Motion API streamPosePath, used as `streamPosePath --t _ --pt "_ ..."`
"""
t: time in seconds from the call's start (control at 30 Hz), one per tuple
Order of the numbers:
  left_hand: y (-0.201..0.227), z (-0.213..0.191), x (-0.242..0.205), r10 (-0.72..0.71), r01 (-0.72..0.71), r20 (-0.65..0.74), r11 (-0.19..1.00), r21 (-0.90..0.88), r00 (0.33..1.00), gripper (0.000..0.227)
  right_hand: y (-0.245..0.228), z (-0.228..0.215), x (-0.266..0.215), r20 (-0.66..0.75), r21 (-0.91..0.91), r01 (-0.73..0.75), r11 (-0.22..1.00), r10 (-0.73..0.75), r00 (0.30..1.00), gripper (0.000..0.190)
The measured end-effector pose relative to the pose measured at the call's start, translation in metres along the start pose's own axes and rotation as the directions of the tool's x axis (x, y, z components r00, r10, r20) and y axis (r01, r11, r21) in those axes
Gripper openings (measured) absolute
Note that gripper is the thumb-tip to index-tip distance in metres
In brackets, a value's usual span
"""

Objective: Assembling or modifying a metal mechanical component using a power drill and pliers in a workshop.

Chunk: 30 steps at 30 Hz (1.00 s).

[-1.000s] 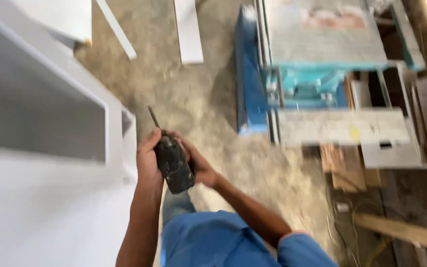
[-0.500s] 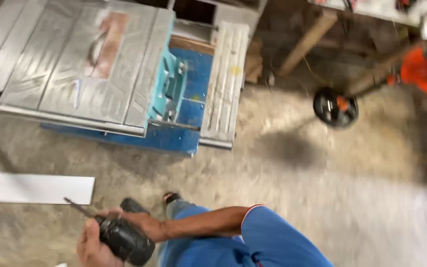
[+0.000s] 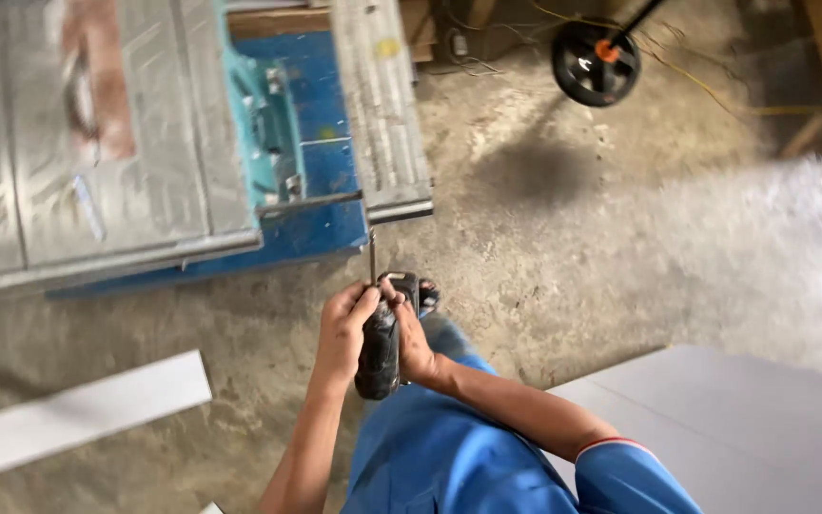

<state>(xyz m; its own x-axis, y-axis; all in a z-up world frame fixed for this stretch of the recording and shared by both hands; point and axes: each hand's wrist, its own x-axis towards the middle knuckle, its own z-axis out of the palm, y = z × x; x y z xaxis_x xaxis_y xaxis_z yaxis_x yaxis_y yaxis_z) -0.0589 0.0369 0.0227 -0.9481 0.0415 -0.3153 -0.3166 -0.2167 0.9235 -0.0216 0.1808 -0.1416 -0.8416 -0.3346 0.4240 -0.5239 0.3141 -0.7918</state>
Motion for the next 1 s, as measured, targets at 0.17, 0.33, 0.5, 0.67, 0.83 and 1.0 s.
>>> streamPosePath --t 0.17,0.33,0.5,0.67,0.83,1.0 --pt "-0.002 0.03 0.1 -0.021 0.026 0.144 0.999 -0.035 0.989 0.022 0.022 -0.076 0.074 -0.005 -0.138 0.031 0.99 -0.032 0.999 0.101" --pt "0.043 0.052 0.226 0.009 0.016 0.173 0.989 -0.144 0.985 0.024 0.107 -0.172 0.127 0.093 -0.088 -0.177 0.98 0.185 0.978 0.102" --pt "0.065 0.039 0.354 0.104 -0.104 -0.01 0.991 -0.087 0.995 0.025 0.241 -0.263 0.193 0.004 -0.21 -0.432 0.877 0.443 0.897 0.099" --pt "0.057 0.039 0.445 0.155 -0.164 -0.164 0.986 -0.041 0.974 0.023 0.312 -0.33 0.305 0.01 -0.182 -0.51 0.841 0.52 0.854 0.087" --pt "0.046 0.029 0.508 0.12 -0.123 -0.297 0.992 0.01 0.947 0.025 0.422 -0.363 0.402 0.028 -0.173 -0.548 0.819 0.56 0.828 0.078" --pt "0.049 0.019 0.563 0.04 -0.067 -0.378 0.996 -0.059 0.925 0.024 0.596 -0.384 0.52 -0.086 -0.179 -0.467 0.866 0.459 0.884 0.067"
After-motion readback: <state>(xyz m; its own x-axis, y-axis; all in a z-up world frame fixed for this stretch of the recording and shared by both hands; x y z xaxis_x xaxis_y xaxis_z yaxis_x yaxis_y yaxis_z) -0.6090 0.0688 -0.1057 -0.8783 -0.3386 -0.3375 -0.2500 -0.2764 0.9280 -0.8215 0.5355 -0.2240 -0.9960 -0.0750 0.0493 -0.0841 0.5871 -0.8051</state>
